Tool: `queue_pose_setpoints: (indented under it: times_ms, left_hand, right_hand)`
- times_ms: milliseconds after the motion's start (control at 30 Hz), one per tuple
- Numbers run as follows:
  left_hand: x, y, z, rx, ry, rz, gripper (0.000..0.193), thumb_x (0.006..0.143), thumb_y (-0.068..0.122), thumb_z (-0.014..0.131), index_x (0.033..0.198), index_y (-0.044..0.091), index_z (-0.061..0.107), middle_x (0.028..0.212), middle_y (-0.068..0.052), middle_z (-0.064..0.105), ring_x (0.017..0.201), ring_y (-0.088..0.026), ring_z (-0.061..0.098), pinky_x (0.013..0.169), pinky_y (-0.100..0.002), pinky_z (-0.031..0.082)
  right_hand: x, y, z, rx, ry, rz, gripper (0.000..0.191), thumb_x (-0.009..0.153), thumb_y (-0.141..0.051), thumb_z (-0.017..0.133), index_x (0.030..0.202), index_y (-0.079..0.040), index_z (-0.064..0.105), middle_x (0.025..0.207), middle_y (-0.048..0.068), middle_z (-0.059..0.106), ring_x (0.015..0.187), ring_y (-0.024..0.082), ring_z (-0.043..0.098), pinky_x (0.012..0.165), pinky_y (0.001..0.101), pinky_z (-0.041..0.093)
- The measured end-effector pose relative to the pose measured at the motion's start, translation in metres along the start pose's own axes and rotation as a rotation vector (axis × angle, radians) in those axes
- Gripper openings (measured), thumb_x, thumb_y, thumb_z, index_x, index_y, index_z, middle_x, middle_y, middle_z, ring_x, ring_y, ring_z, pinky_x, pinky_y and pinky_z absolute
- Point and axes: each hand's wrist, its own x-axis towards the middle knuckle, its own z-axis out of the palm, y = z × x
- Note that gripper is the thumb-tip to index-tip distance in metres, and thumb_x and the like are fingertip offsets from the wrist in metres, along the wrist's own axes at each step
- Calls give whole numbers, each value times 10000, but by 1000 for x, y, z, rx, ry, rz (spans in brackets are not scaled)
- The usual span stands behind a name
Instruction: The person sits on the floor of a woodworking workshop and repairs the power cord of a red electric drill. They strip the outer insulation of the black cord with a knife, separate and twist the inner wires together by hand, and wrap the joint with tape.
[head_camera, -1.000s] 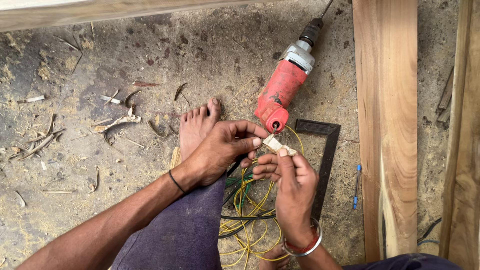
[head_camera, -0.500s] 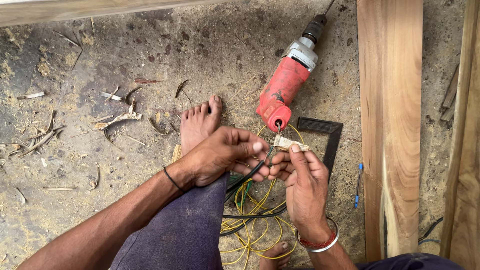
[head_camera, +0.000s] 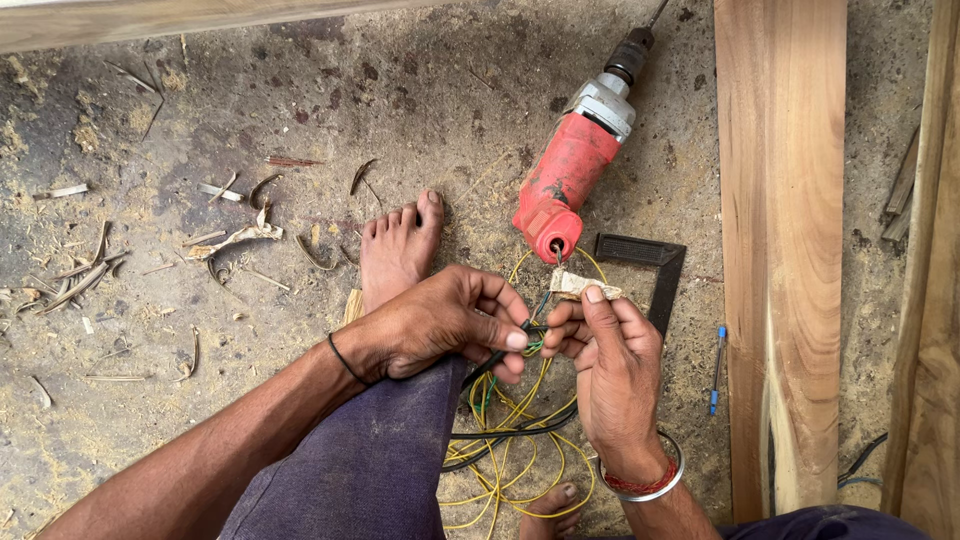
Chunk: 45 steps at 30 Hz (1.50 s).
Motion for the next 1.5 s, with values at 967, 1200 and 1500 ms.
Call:
queue_pose_setpoints:
  times_ms: [967,1200,1500]
  left_hand:
    - [-4,0,-2,-36,-70,-56,247,995,128,637,1137,-74,634,973,-96,726,878,-236,765,818,-320,640]
    - [-1,-3,-8,-139,-171,-83,176,998,31,607,1131,-77,647,911,-60,687,751,-156,714,884,-414,647]
    - [6,-11,-9,-153,-143,-86,158,984,10,598,1123,-54,638,954,-32,675,813,-102,673,878,-342,604]
  right_hand:
    - [-3,-2,-1,-6,-27,-1,268,1072,-242,548,1045,10,635,897,119,712,742,171,682,668,333,577]
    - [0,-5,2,-16,-38,37,270,1073,-235,541,1062,16,642,901,122,711,751,173,683,671,333,576]
    - [-5,-10,7,15,-37,28,281,1062,-216,546,1062,50,634,961,161,723,810,199,703,711,344,590]
